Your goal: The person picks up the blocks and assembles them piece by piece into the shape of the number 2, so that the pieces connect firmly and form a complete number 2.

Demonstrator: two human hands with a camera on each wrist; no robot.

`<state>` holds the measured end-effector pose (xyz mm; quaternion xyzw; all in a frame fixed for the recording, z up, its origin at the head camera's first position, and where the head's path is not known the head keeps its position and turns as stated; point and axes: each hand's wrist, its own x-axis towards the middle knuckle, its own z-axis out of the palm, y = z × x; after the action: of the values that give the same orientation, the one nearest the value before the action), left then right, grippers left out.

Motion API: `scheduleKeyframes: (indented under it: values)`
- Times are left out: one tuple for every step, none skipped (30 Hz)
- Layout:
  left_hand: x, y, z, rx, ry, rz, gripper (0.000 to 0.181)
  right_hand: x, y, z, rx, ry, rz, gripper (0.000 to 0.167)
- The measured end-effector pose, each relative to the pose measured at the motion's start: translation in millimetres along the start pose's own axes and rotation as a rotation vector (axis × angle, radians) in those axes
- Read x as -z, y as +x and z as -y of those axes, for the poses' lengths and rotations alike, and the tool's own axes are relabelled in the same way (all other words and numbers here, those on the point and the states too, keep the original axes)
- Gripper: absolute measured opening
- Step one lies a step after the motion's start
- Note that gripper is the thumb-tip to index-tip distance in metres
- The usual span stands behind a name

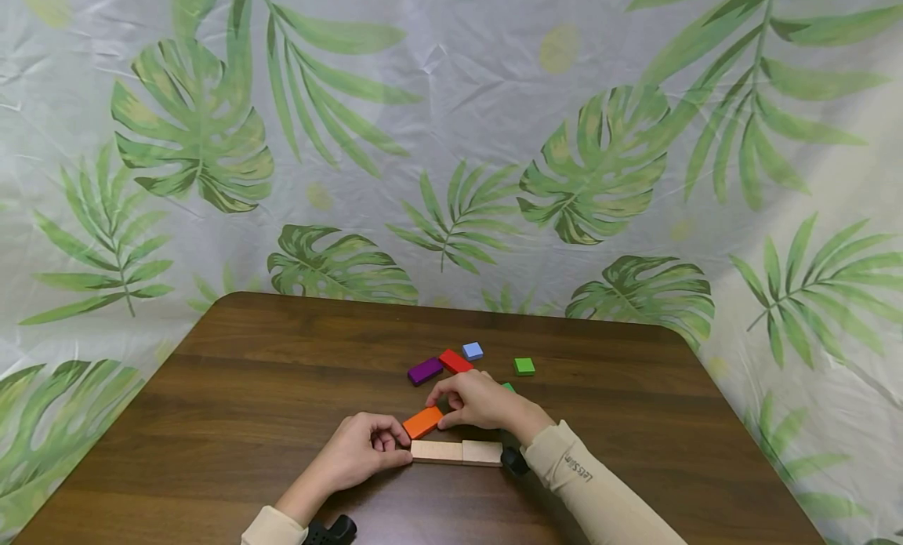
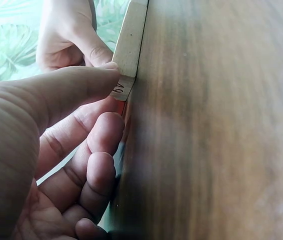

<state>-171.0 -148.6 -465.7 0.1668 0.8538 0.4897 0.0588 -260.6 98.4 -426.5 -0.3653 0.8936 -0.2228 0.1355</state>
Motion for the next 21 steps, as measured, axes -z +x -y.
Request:
scheduleKeyframes:
  values:
    - [0.0, -0.1, 0.0, 0.0, 0.0, 0.0, 0.015, -0.1, -0.1, -0.3, 0.0, 0.003, 0.0, 0.025]
    - [0.0, -0.2, -0.1, 0.0, 0.001, -0.001, 0.015, -0.1, -0.2, -0.5, -0.001, 0.005, 0.001, 0.025]
    - [0.0, -0.3, 0.0, 0.0, 0.002, -0.001, 0.015, -0.2, -0.2, -0.8, -0.002, 0.007, 0.001, 0.025]
    - [-0.1, -0.3, 0.0, 0.0, 0.002, -0.002, 0.015, -0.2, -0.3, -1.0, -0.002, 0.008, 0.001, 0.025]
    - [-0.1, -0.4, 0.0, 0.0, 0.002, -0.002, 0.015, -0.2, -0.3, -1.1, -0.003, 0.01, 0.002, 0.025]
    - [-0.2, -0.4, 0.1, 0.001, 0.002, -0.003, 0.015, -0.3, -0.3, -1.3, -0.004, 0.012, 0.002, 0.025]
    - [-0.3, -0.4, 0.1, 0.001, 0.002, -0.003, 0.015, -0.3, -0.3, -1.5, -0.004, 0.012, 0.002, 0.025]
    - [-0.3, -0.3, 0.1, 0.001, 0.002, -0.003, 0.015, -0.2, -0.5, -1.6, -0.003, 0.014, 0.001, 0.025]
    - [-0.4, -0.3, 0.1, 0.001, 0.002, -0.003, 0.015, -0.1, -0.5, -1.7, -0.003, 0.014, 0.001, 0.025]
    - [-0.4, -0.3, 0.2, 0.001, 0.001, -0.003, 0.015, 0.0, -0.8, -1.7, -0.001, 0.015, 0.002, 0.025]
    - [-0.4, -0.5, 0.3, 0.0, -0.001, -0.002, 0.015, 0.1, -0.8, -1.9, 0.0, 0.016, 0.003, 0.025]
    - [-0.4, -0.5, 0.3, 0.0, -0.002, -0.002, 0.015, 0.3, -0.9, -1.9, 0.001, 0.017, 0.003, 0.025]
    - [-0.4, -0.7, 0.5, -0.001, -0.004, -0.001, 0.015, 0.4, -1.1, -1.9, 0.0, 0.018, 0.004, 0.025]
    - [-0.4, -0.7, 0.5, -0.001, -0.004, 0.0, 0.015, 0.5, -1.3, -2.0, -0.001, 0.019, 0.005, 0.025]
    - [-0.4, -0.7, 0.5, -0.001, -0.005, 0.0, 0.015, 0.4, -1.3, -2.0, -0.002, 0.018, 0.006, 0.025]
    - [-0.3, -0.8, 0.6, -0.001, -0.006, 0.001, 0.015, 0.6, -1.5, -1.8, -0.003, 0.019, 0.006, 0.026]
    - [-0.3, -0.8, 0.5, -0.001, -0.006, 0.002, 0.015, 0.6, -1.4, -1.8, -0.005, 0.018, 0.005, 0.026]
    - [-0.3, -0.8, 0.6, -0.001, -0.007, 0.002, 0.015, 0.7, -1.6, -1.7, -0.007, 0.019, 0.005, 0.025]
    - [-0.3, -0.8, 0.5, -0.002, -0.007, 0.001, 0.015, 0.6, -1.7, -1.6, -0.011, 0.018, 0.006, 0.025]
    - [-0.3, -0.6, 0.3, 0.0, -0.006, 0.001, 0.015, 0.7, -1.7, -1.4, -0.012, 0.019, 0.006, 0.026]
    - [-0.3, -0.8, 0.4, -0.002, -0.008, 0.001, 0.015, 0.8, -1.7, -1.2, -0.009, 0.019, 0.004, 0.026]
